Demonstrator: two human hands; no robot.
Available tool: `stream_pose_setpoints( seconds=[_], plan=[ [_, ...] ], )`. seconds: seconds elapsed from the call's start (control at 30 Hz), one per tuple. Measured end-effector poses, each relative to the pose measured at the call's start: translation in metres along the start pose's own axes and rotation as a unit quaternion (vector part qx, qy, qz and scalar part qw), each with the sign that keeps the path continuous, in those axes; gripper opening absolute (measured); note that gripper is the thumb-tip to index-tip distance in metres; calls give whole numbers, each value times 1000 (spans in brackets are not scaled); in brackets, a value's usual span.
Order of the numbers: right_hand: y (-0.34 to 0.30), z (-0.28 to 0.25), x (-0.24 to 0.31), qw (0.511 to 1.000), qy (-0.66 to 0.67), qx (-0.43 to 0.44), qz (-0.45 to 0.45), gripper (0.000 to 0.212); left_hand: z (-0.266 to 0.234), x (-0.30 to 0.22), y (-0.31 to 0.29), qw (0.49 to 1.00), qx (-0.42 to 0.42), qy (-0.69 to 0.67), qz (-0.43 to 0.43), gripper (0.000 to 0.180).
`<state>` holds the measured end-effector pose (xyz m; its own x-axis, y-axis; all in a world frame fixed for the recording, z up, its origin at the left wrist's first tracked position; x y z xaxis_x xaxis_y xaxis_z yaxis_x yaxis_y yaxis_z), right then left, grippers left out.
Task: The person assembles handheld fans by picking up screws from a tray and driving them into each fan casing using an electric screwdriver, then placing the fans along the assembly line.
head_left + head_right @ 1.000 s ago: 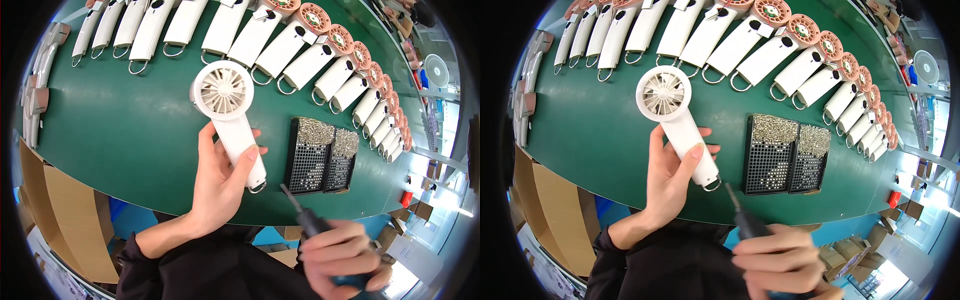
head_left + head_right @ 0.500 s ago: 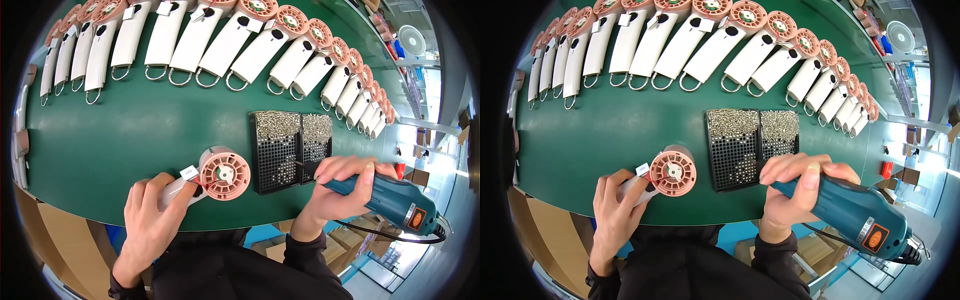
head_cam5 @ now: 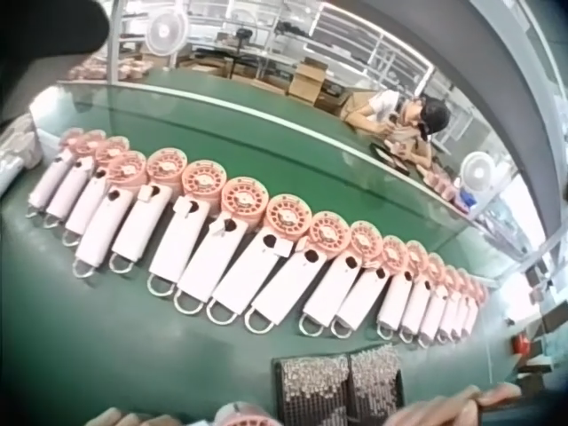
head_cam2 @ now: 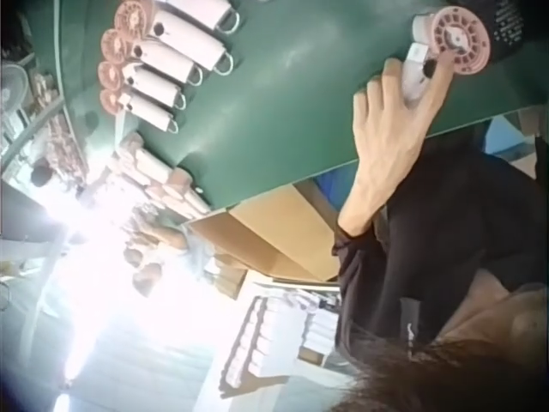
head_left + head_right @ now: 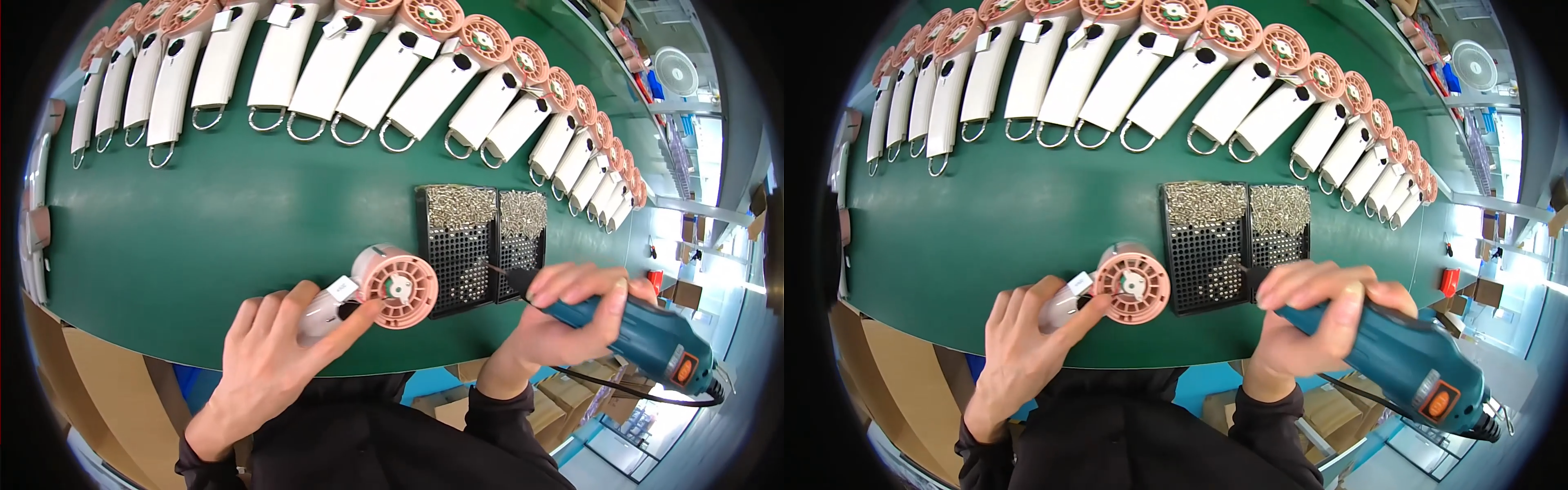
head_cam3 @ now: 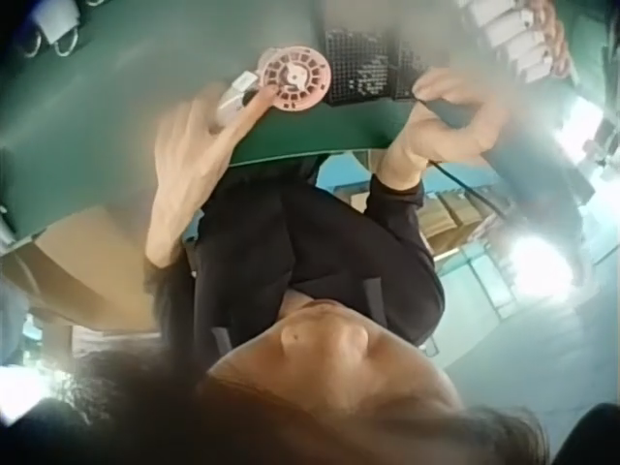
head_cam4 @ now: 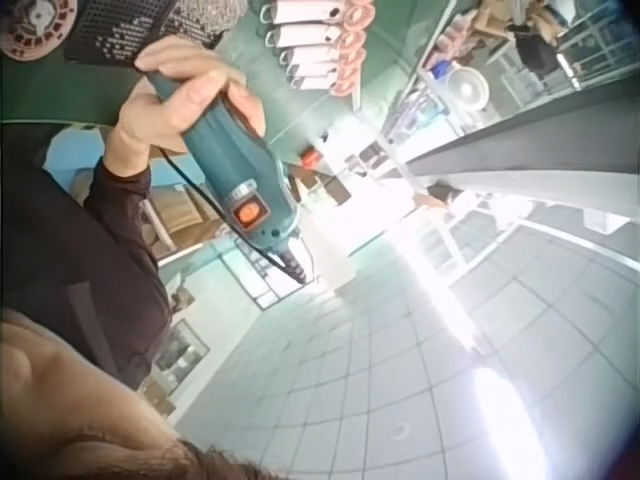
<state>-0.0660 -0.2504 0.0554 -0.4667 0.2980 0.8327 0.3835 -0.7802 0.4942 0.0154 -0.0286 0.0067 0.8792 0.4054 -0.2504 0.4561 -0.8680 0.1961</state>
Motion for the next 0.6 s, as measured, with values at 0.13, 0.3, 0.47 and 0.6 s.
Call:
stream_pose_setpoints(
  seconds=[0.13,0.3,0.47,0.6],
  plan=[
    [-5,10,24,993,113,32,-25,21,3,-2,0,1000,-6,-15,18,65],
    [-24,42,44,968,174,178,-22,29,3,1,-2,999,-3,-31,14,65],
    [-34,55,43,967,150,202,-39,25,3,1,-2,999,-16,-40,14,63],
    [-38,59,39,967,139,211,-4,23,3,1,-1,999,-22,-42,21,62]
  ],
)
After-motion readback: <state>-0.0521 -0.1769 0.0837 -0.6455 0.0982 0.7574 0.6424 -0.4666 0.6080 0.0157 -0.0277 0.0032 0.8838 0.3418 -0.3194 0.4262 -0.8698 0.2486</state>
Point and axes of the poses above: each hand's wrist, its own y-axis towards the middle knuckle, its own z-axis out of the palm, x = y × z, the point moved 4 cm from there along y, towards the middle knuckle, and after that the axes turned 3 degrees about y, right-handed, at the moved point
